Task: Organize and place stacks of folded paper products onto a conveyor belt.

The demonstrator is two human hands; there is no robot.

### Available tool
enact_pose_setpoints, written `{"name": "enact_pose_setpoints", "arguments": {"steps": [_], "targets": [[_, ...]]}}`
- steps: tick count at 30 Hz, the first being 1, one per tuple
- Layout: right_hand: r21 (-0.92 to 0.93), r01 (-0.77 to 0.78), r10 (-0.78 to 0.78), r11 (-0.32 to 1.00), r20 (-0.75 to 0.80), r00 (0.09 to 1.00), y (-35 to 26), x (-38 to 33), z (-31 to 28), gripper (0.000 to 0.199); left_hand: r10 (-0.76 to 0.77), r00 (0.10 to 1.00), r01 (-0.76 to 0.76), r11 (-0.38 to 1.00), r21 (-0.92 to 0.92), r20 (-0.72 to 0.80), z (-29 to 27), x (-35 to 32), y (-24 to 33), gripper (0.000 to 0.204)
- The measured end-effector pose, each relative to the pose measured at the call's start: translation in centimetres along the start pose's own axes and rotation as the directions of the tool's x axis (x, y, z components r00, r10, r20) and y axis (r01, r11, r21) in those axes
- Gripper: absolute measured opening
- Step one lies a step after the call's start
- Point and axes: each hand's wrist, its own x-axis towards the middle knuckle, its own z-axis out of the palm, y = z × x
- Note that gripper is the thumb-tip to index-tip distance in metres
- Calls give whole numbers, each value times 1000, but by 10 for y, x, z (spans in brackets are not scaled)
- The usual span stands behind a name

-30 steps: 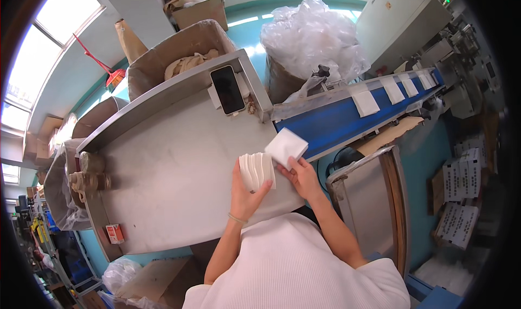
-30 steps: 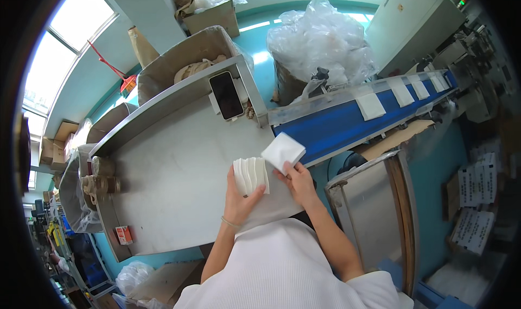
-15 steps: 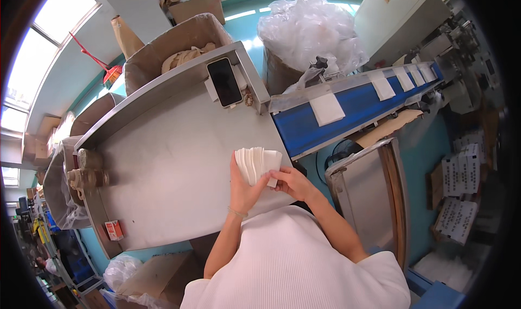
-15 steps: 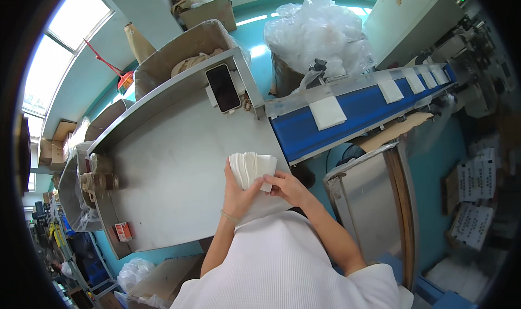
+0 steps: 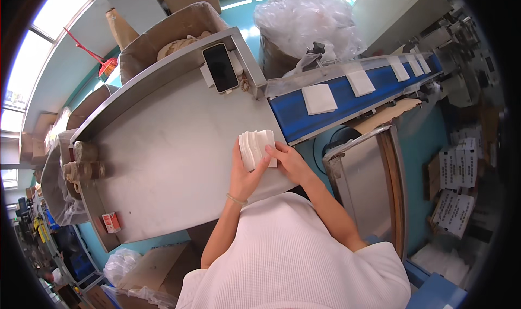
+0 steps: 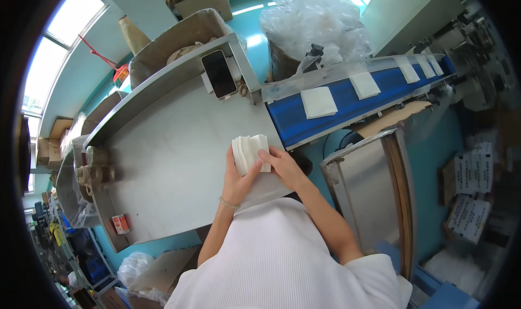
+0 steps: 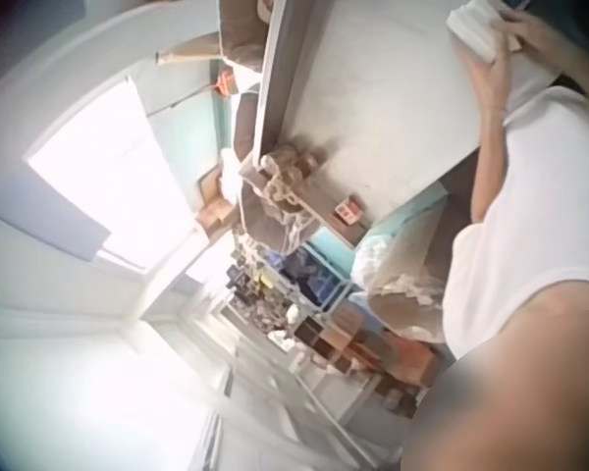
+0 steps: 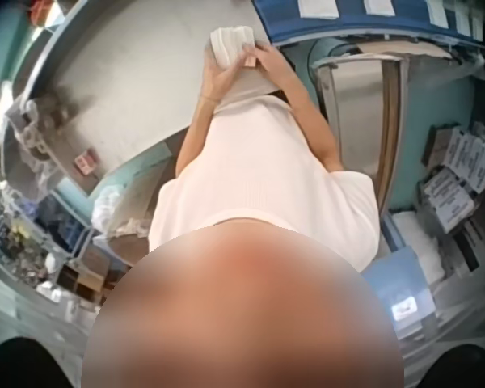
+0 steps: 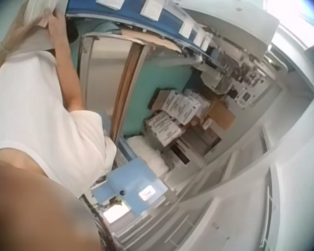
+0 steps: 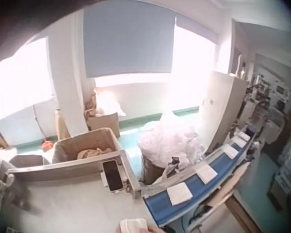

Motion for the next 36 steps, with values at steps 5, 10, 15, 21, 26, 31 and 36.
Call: {"name": "enact_pose_setpoints", "arguments": {"steps": [5,10,15,21,26,31,36], "targets": [[117,-54,62,992,-63,996,9,-2,-18,35,-4,1000,5,1000,31,-11,-6,-1,-9,80],[192,-2,46,981,-224,973,-10,4,-18,45,-5,999,14,978,-209,43,5,-2,-12,67],[-250,203,-223,947,-55,973,-6,-4,10,50,-25,995,44,976,-211,94,10,1,-20,65],[-101,-164,171,981,63,983,6,-2,-19,34,11,1000,-11,1000,-17,-1,4,-3,-9,65],[268,91,-17,959,-268,963,-6,-4,-14,43,-183,977,166,974,-151,-107,-8,-1,-25,49],[-170,-58,50,984,-51,997,6,-3,1,41,-368,912,405,739,-539,182,-22,3,-33,37],[263,315,-166,912,-464,870,10,25,-19,31,-436,890,453,810,-372,132,-15,-1,-38,42]]}}
